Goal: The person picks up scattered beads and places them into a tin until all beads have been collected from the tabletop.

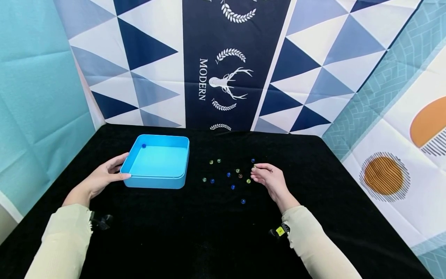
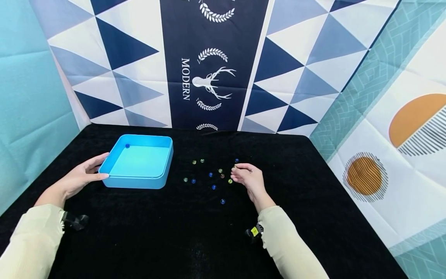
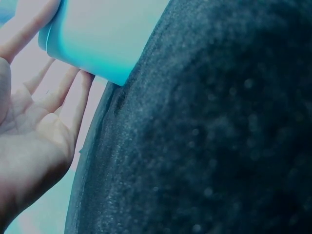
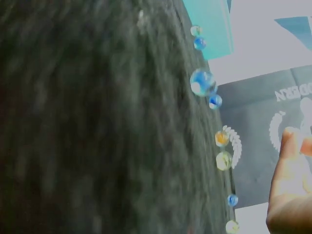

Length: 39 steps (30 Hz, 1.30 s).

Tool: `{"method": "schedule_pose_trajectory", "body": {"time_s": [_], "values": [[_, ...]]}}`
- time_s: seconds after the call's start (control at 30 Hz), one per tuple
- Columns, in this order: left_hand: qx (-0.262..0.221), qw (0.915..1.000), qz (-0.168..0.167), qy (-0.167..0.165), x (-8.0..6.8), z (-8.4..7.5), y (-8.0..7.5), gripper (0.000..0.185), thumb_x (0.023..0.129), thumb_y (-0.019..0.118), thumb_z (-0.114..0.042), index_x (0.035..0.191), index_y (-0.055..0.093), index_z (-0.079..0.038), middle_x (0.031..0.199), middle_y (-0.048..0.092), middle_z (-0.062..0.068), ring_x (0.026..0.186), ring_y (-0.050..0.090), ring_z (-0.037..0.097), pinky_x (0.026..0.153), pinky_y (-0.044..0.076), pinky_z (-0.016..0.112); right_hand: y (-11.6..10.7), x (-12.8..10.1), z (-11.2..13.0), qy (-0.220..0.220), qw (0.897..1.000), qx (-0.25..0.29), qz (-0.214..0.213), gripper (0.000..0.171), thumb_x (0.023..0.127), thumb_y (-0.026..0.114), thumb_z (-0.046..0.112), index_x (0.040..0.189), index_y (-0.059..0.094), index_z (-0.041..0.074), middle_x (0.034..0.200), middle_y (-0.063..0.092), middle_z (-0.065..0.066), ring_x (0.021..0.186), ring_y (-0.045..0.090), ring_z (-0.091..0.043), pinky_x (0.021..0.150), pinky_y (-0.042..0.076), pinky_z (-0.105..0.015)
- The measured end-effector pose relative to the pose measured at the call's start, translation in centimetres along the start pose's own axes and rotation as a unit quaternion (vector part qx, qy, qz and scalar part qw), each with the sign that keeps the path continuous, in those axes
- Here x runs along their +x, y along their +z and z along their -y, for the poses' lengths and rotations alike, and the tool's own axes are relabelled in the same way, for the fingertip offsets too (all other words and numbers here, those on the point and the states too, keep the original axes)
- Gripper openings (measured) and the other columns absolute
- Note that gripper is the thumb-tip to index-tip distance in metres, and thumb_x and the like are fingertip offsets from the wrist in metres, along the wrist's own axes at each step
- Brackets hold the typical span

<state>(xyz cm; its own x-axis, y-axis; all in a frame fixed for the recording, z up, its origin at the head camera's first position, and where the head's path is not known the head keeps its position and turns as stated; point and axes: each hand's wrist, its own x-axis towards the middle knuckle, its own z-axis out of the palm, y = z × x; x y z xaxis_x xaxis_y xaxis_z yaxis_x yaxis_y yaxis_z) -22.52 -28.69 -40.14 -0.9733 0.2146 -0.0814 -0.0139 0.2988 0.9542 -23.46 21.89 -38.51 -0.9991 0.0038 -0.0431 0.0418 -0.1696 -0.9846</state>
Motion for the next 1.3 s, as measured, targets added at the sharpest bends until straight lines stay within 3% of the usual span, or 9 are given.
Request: {"method": "schedule_pose_trajectory", "body": {"time_s": [0.4, 0.63, 0.8, 1.13, 1.3], "values": [[-0.001, 1.0, -0.001, -0.002, 0.0, 0.2, -0.1, 0.084, 0.088, 0.066, -0.02, 0.15, 0.011, -0.009, 0.152, 0.014, 0.02, 0.131, 0.021, 0.041, 0.101, 0.022, 0.06, 2.5, 0.1, -0.5, 0.0, 1.0, -0.002, 0.0, 0.028, 0.084, 0.062, -0.005, 0.11, 0.054, -0.013, 0.082, 0.069, -0.01, 0.062, 0.065, -0.013, 0.061, 0.052, -0.022], [-0.003, 1.0, 0.002, -0.007, 0.0, 0.1, 0.0, 0.085, 0.088, 0.066, -0.019, 0.15, 0.009, -0.01, 0.152, 0.013, 0.02, 0.132, 0.019, 0.042, 0.101, 0.021, 0.061, 4.2, -0.1, -0.8, -0.024, 0.999, 0.008, 0.026, 0.033, 0.082, 0.065, -0.004, 0.11, 0.054, -0.017, 0.081, 0.069, -0.012, 0.064, 0.065, -0.014, 0.062, 0.053, -0.023], [-0.003, 1.0, -0.002, -0.008, 0.0, 0.1, -0.1, 0.085, 0.087, 0.067, -0.022, 0.15, 0.012, -0.01, 0.152, 0.014, 0.02, 0.131, 0.021, 0.041, 0.102, 0.021, 0.06, 5.5, 0.0, -0.9, -0.002, 1.0, 0.007, 0.022, 0.035, 0.084, 0.063, -0.004, 0.114, 0.051, -0.016, 0.086, 0.068, -0.017, 0.064, 0.065, -0.014, 0.063, 0.053, -0.024], [-0.004, 0.9999, -0.002, -0.015, 0.1, 0.1, -0.2, 0.087, 0.087, 0.067, -0.02, 0.151, 0.008, -0.011, 0.152, 0.011, 0.02, 0.132, 0.018, 0.042, 0.102, 0.02, 0.061, 8.2, 0.1, -1.5, 0.009, 0.999, 0.027, 0.023, 0.026, 0.083, 0.063, -0.007, 0.108, 0.056, -0.013, 0.082, 0.068, -0.016, 0.061, 0.064, -0.015, 0.06, 0.053, -0.024], [-0.001, 0.9999, -0.002, -0.014, 0.0, 0.0, -0.1, 0.086, 0.087, 0.067, -0.02, 0.151, 0.009, -0.011, 0.152, 0.012, 0.019, 0.132, 0.018, 0.042, 0.102, 0.02, 0.061, 9.9, 0.0, -1.8, 0.009, 0.999, 0.039, 0.027, 0.019, 0.082, 0.062, -0.01, 0.101, 0.058, -0.008, 0.072, 0.067, -0.008, 0.059, 0.064, -0.015, 0.057, 0.052, -0.023]]}}
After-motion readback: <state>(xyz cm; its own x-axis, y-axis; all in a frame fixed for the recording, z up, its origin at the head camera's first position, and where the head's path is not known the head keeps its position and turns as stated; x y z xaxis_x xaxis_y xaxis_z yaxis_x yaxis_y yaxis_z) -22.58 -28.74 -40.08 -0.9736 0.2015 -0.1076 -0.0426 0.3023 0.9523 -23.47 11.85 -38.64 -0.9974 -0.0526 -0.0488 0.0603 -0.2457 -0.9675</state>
